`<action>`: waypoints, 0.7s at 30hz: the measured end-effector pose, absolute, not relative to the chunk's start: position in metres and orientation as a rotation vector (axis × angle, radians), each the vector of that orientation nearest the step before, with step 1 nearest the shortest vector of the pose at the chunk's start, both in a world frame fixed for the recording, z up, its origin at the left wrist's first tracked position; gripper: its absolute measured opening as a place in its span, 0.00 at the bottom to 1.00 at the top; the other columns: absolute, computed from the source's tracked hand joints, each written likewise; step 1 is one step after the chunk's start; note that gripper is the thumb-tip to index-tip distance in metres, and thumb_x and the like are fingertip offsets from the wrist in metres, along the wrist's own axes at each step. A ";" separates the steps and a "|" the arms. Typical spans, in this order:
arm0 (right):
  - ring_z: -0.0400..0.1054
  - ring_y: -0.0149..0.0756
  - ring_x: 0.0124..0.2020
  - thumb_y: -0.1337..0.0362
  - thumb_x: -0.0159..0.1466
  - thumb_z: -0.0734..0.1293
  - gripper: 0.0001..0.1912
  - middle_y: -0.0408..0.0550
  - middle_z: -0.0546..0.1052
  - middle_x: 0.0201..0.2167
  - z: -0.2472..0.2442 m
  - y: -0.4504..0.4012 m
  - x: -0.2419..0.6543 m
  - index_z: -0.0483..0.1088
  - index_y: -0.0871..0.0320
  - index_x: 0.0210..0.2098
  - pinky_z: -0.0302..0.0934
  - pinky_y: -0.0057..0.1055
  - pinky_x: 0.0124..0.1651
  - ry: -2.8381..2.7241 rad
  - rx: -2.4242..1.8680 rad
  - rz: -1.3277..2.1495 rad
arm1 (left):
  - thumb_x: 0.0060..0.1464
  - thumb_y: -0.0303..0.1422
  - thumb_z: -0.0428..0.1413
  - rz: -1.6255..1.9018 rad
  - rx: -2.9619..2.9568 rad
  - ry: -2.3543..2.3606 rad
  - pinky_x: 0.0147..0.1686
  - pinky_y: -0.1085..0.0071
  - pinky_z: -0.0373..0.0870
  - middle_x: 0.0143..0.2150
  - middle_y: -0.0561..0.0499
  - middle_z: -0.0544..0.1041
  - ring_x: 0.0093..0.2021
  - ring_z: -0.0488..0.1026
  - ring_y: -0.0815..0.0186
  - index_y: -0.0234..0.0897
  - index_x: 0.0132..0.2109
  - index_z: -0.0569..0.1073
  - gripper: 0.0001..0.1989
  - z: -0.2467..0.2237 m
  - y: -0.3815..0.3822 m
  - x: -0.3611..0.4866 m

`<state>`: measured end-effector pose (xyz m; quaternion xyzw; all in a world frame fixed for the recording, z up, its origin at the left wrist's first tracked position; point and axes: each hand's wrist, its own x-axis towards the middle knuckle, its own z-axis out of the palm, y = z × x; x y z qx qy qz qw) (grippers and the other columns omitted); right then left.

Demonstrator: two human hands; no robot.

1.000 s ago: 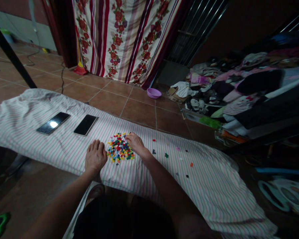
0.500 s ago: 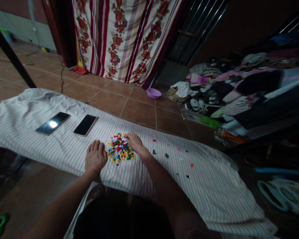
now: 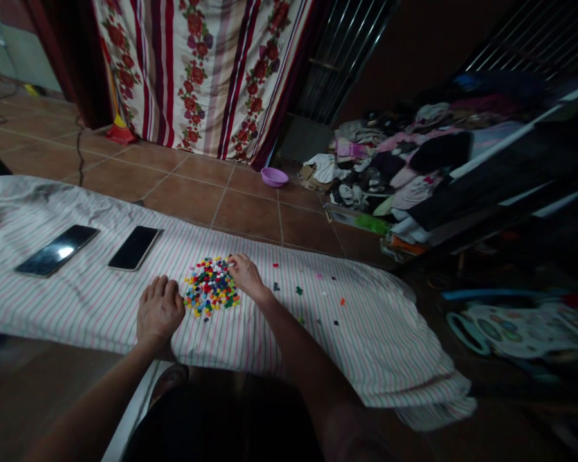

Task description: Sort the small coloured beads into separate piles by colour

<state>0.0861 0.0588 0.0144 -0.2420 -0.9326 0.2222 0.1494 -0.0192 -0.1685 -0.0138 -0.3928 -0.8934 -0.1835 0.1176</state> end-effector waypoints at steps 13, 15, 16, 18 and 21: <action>0.70 0.35 0.38 0.69 0.63 0.64 0.09 0.47 0.77 0.37 0.012 0.109 0.178 0.76 0.56 0.38 0.63 0.30 0.44 -2.419 -0.982 0.577 | 0.62 0.34 0.42 -0.457 -1.148 -2.631 0.60 0.53 0.61 0.59 0.34 0.71 0.63 0.65 0.48 0.32 0.49 0.73 0.18 -0.006 -0.170 -0.016; 0.70 0.35 0.38 0.71 0.62 0.62 0.12 0.47 0.78 0.37 0.012 0.119 0.201 0.77 0.56 0.39 0.63 0.30 0.45 -2.338 -1.090 0.497 | 0.62 0.34 0.42 -0.453 -1.141 -2.630 0.60 0.53 0.61 0.60 0.35 0.71 0.63 0.65 0.48 0.32 0.50 0.72 0.18 -0.005 -0.170 -0.015; 0.70 0.36 0.38 0.71 0.62 0.61 0.13 0.48 0.78 0.37 0.013 0.124 0.214 0.77 0.56 0.39 0.63 0.30 0.45 -2.306 -1.161 0.445 | 0.62 0.34 0.43 -0.449 -1.143 -2.629 0.60 0.53 0.61 0.59 0.35 0.72 0.63 0.65 0.48 0.32 0.50 0.72 0.18 -0.005 -0.170 -0.015; 0.71 0.36 0.39 0.70 0.62 0.61 0.14 0.49 0.78 0.38 0.014 0.133 0.238 0.78 0.56 0.40 0.63 0.30 0.45 -2.273 -1.295 0.347 | 0.62 0.34 0.43 -0.436 -1.148 -2.629 0.60 0.53 0.62 0.59 0.35 0.72 0.63 0.65 0.48 0.32 0.49 0.73 0.18 -0.004 -0.170 -0.015; 0.71 0.38 0.42 0.69 0.63 0.62 0.14 0.51 0.79 0.41 0.015 0.141 0.271 0.78 0.56 0.41 0.61 0.31 0.47 -2.257 -1.487 0.181 | 0.62 0.34 0.42 -0.423 -1.148 -2.625 0.60 0.53 0.62 0.58 0.36 0.72 0.63 0.66 0.48 0.32 0.48 0.73 0.18 -0.003 -0.170 -0.015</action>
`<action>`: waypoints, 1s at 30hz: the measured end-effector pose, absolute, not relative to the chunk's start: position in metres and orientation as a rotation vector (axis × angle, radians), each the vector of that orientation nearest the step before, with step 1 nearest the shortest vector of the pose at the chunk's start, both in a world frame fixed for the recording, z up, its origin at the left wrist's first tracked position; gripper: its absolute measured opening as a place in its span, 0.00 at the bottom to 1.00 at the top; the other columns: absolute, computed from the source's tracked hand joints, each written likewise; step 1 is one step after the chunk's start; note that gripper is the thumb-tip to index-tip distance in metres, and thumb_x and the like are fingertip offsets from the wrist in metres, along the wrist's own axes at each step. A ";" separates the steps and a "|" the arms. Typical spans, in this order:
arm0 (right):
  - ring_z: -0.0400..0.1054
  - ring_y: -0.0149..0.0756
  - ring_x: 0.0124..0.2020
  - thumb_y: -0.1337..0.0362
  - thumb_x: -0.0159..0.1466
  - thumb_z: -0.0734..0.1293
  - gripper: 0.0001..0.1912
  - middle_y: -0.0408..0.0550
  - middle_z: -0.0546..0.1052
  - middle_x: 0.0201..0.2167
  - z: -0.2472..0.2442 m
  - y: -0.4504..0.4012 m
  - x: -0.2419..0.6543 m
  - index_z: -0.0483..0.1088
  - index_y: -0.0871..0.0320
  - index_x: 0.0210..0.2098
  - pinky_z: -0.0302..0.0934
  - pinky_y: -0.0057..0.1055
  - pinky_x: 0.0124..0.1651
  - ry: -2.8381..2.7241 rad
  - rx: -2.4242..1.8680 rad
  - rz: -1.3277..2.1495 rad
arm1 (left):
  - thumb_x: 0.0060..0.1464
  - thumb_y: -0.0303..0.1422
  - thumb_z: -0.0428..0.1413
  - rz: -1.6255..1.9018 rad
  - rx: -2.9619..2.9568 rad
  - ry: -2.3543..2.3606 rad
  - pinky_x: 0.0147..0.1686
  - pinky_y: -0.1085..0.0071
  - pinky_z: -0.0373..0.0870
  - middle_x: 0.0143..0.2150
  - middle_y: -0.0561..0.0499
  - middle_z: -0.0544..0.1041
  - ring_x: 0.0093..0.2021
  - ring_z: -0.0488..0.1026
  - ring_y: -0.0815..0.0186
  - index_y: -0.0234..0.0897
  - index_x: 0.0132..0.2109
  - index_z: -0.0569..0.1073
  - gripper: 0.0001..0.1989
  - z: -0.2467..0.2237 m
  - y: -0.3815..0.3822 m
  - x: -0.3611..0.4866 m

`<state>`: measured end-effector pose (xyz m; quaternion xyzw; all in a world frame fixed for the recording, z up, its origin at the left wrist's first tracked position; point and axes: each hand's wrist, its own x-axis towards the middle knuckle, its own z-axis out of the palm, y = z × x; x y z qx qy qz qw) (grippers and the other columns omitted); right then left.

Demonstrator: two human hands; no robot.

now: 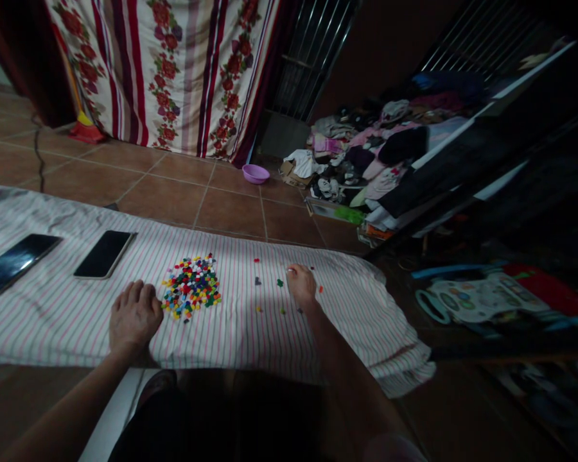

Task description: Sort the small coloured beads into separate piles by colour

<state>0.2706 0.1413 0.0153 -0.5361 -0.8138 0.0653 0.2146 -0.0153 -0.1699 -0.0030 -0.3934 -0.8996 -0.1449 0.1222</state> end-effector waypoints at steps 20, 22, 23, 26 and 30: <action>0.69 0.40 0.46 0.72 0.62 0.62 0.16 0.54 0.77 0.43 -0.002 0.135 0.312 0.78 0.59 0.44 0.58 0.32 0.51 -2.394 -1.683 0.030 | 0.62 0.33 0.43 -0.465 -1.126 -2.640 0.60 0.52 0.63 0.59 0.35 0.72 0.63 0.66 0.49 0.33 0.49 0.73 0.17 -0.007 -0.168 -0.017; 0.69 0.40 0.46 0.70 0.64 0.62 0.15 0.54 0.77 0.43 0.000 0.136 0.312 0.78 0.58 0.44 0.58 0.32 0.50 -2.420 -1.707 0.023 | 0.61 0.33 0.44 -0.483 -1.132 -2.648 0.61 0.52 0.62 0.59 0.34 0.72 0.64 0.65 0.48 0.32 0.50 0.73 0.18 -0.008 -0.168 -0.017; 0.69 0.40 0.46 0.69 0.65 0.61 0.14 0.53 0.77 0.43 0.001 0.137 0.312 0.78 0.57 0.44 0.58 0.31 0.50 -2.434 -1.716 0.022 | 0.61 0.33 0.45 -0.494 -1.131 -2.654 0.61 0.51 0.61 0.60 0.34 0.72 0.64 0.65 0.48 0.31 0.50 0.74 0.18 -0.009 -0.168 -0.018; 0.70 0.38 0.45 0.69 0.67 0.60 0.15 0.52 0.77 0.44 0.003 0.139 0.311 0.78 0.55 0.44 0.58 0.30 0.48 -2.462 -1.748 0.023 | 0.60 0.32 0.46 -0.532 -1.132 -2.655 0.62 0.51 0.60 0.60 0.34 0.71 0.64 0.64 0.47 0.31 0.51 0.74 0.18 -0.011 -0.168 -0.019; 0.70 0.38 0.45 0.70 0.66 0.61 0.15 0.52 0.77 0.44 0.006 0.142 0.309 0.78 0.56 0.44 0.58 0.29 0.48 -2.478 -1.775 0.012 | 0.61 0.32 0.46 -0.548 -1.136 -2.617 0.62 0.51 0.59 0.60 0.33 0.72 0.64 0.64 0.48 0.31 0.51 0.74 0.18 -0.016 -0.168 -0.021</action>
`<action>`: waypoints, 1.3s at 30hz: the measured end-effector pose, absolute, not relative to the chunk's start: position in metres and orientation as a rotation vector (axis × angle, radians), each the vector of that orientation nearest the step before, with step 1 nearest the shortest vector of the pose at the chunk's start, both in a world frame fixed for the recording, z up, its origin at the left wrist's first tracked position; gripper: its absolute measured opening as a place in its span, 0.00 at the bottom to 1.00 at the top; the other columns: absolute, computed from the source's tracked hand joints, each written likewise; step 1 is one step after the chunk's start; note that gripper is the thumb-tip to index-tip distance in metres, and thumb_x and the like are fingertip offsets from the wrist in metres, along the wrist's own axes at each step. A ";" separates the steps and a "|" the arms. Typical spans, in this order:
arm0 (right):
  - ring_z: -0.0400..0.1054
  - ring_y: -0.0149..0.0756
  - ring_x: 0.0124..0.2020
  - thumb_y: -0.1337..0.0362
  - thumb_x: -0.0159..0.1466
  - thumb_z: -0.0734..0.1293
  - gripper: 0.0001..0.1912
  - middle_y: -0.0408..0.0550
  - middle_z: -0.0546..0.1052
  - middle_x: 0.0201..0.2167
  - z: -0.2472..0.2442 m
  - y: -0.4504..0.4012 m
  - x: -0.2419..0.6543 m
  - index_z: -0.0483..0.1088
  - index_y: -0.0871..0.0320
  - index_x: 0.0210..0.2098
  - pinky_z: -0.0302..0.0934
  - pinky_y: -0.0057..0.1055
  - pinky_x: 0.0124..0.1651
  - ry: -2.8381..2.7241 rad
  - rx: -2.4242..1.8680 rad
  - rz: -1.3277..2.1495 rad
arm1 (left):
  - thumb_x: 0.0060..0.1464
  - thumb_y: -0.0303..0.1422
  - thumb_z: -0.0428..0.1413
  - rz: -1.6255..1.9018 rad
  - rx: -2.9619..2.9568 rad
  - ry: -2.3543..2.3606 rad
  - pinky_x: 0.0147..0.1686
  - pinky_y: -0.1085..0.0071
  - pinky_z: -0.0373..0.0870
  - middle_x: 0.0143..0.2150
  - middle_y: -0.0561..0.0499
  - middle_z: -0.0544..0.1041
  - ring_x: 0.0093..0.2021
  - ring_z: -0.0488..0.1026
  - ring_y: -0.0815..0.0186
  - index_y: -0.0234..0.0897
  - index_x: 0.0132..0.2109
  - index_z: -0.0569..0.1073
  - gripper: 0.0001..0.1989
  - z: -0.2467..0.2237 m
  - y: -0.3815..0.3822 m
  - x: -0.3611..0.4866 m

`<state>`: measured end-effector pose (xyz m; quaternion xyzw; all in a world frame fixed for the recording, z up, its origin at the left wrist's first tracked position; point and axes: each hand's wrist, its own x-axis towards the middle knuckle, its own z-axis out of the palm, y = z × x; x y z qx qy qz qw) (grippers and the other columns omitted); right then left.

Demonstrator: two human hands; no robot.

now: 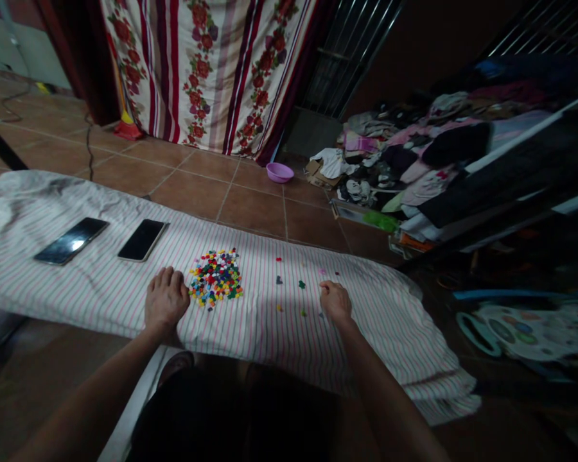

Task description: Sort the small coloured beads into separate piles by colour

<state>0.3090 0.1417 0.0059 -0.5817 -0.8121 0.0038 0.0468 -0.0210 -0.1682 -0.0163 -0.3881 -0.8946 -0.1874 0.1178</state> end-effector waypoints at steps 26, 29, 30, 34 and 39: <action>0.70 0.36 0.41 0.69 0.64 0.60 0.14 0.50 0.78 0.40 0.021 0.094 0.186 0.77 0.57 0.41 0.61 0.30 0.46 -2.500 -1.079 0.462 | 0.61 0.32 0.45 -0.565 -1.123 -2.627 0.64 0.53 0.57 0.61 0.34 0.71 0.66 0.63 0.49 0.31 0.51 0.73 0.18 -0.018 -0.167 -0.021; 0.70 0.35 0.40 0.70 0.64 0.61 0.13 0.47 0.78 0.37 0.015 0.079 0.161 0.77 0.56 0.40 0.62 0.29 0.46 -2.585 -0.928 0.559 | 0.60 0.32 0.45 -0.570 -1.125 -2.625 0.64 0.53 0.57 0.61 0.34 0.71 0.66 0.63 0.49 0.31 0.51 0.73 0.18 -0.017 -0.167 -0.021; 0.70 0.34 0.40 0.70 0.64 0.62 0.13 0.47 0.78 0.37 0.013 0.074 0.154 0.78 0.55 0.40 0.62 0.28 0.46 -2.614 -0.889 0.580 | 0.60 0.32 0.46 -0.561 -1.124 -2.622 0.64 0.53 0.57 0.61 0.35 0.71 0.66 0.63 0.49 0.32 0.51 0.73 0.18 -0.017 -0.167 -0.021; 0.70 0.34 0.42 0.72 0.64 0.63 0.12 0.47 0.77 0.38 0.005 0.062 0.131 0.78 0.55 0.40 0.61 0.28 0.47 -2.719 -0.817 0.629 | 0.61 0.32 0.45 -0.511 -1.119 -2.612 0.63 0.54 0.58 0.60 0.36 0.72 0.65 0.64 0.49 0.32 0.51 0.73 0.17 -0.017 -0.167 -0.021; 0.69 0.34 0.42 0.75 0.63 0.64 0.13 0.47 0.77 0.39 0.002 0.055 0.116 0.77 0.55 0.41 0.60 0.29 0.48 -2.787 -0.811 0.698 | 0.59 0.32 0.46 -0.531 -1.107 -2.612 0.63 0.54 0.58 0.60 0.37 0.72 0.65 0.64 0.50 0.34 0.50 0.73 0.17 -0.016 -0.166 -0.020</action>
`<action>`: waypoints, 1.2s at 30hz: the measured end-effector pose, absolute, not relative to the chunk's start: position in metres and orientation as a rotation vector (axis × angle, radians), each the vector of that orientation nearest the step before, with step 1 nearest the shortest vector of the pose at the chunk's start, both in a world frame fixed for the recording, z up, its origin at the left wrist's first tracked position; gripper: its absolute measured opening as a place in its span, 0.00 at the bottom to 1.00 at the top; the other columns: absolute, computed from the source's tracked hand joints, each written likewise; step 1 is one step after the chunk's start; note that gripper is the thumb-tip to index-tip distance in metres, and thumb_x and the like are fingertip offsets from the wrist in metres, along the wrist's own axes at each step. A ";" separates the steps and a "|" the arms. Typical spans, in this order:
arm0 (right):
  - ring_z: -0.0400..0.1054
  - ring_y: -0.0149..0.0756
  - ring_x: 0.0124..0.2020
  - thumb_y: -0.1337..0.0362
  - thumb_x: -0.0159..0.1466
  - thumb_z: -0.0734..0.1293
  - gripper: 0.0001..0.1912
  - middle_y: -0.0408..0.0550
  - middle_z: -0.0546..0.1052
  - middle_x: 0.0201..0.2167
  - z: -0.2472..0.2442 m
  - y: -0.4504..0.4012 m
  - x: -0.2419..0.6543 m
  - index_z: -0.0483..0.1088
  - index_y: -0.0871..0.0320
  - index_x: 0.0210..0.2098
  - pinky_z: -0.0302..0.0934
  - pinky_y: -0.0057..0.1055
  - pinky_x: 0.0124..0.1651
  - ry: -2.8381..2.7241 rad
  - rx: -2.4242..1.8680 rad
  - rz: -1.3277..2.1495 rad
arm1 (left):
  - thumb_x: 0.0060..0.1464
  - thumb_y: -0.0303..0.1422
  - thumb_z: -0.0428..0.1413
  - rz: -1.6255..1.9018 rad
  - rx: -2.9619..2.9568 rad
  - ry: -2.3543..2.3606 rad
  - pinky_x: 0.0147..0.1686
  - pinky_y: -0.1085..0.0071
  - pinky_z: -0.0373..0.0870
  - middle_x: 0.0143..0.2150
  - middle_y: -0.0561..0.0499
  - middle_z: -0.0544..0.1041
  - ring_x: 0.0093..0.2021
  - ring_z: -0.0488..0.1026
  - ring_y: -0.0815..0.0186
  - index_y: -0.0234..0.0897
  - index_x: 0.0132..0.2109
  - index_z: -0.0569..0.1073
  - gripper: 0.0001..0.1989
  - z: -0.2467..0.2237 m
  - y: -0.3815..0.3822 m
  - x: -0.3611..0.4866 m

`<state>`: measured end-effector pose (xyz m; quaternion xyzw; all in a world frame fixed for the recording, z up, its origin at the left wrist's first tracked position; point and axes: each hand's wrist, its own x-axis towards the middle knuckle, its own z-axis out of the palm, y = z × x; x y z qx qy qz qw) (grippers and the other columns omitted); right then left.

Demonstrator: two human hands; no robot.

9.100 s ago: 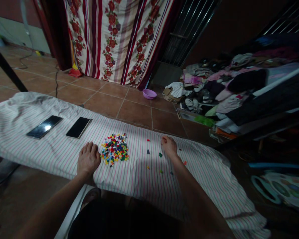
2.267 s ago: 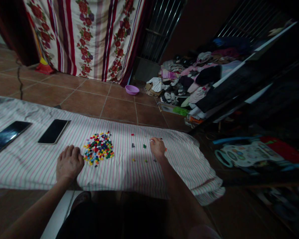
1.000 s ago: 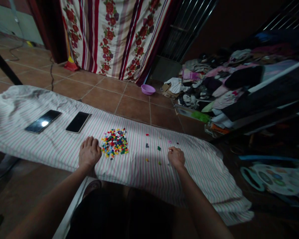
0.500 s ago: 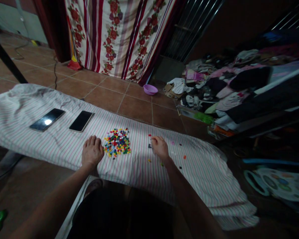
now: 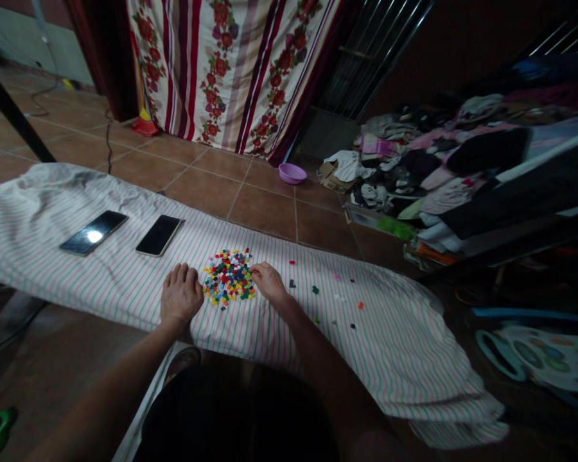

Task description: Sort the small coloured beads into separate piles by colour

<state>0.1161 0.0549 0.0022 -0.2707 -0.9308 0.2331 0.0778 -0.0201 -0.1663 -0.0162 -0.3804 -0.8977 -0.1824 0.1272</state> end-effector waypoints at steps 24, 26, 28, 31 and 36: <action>0.70 0.34 0.40 0.76 0.60 0.65 0.13 0.46 0.76 0.37 -0.002 0.056 0.113 0.78 0.55 0.35 0.63 0.28 0.46 -2.621 -0.877 0.778 | 0.60 0.33 0.45 -0.559 -1.134 -2.620 0.63 0.53 0.57 0.61 0.35 0.71 0.65 0.63 0.48 0.32 0.50 0.73 0.17 -0.013 -0.168 -0.019; 0.70 0.34 0.40 0.77 0.59 0.64 0.14 0.46 0.76 0.36 -0.002 0.058 0.116 0.78 0.55 0.34 0.63 0.28 0.47 -2.586 -0.880 0.807 | 0.60 0.33 0.45 -0.554 -1.133 -2.629 0.63 0.52 0.58 0.61 0.35 0.71 0.65 0.63 0.48 0.33 0.50 0.73 0.17 -0.011 -0.169 -0.018; 0.70 0.34 0.40 0.76 0.59 0.64 0.14 0.47 0.75 0.37 -0.002 0.060 0.119 0.78 0.55 0.34 0.64 0.29 0.47 -2.542 -0.903 0.824 | 0.60 0.33 0.45 -0.541 -1.133 -2.629 0.62 0.53 0.59 0.60 0.35 0.71 0.65 0.63 0.49 0.33 0.50 0.73 0.17 -0.010 -0.169 -0.017; 0.71 0.34 0.39 0.76 0.58 0.64 0.13 0.47 0.75 0.37 -0.002 0.066 0.127 0.78 0.55 0.33 0.66 0.30 0.46 -2.477 -0.951 0.838 | 0.60 0.34 0.44 -0.547 -1.130 -2.626 0.62 0.53 0.58 0.60 0.36 0.71 0.64 0.64 0.50 0.35 0.49 0.72 0.16 -0.011 -0.169 -0.017; 0.72 0.31 0.35 0.74 0.56 0.63 0.11 0.44 0.76 0.35 -0.007 0.086 0.152 0.75 0.56 0.33 0.67 0.28 0.44 -2.308 -0.983 0.917 | 0.60 0.34 0.44 -0.586 -1.134 -2.626 0.62 0.53 0.58 0.60 0.37 0.71 0.64 0.63 0.50 0.36 0.49 0.72 0.16 -0.010 -0.170 -0.017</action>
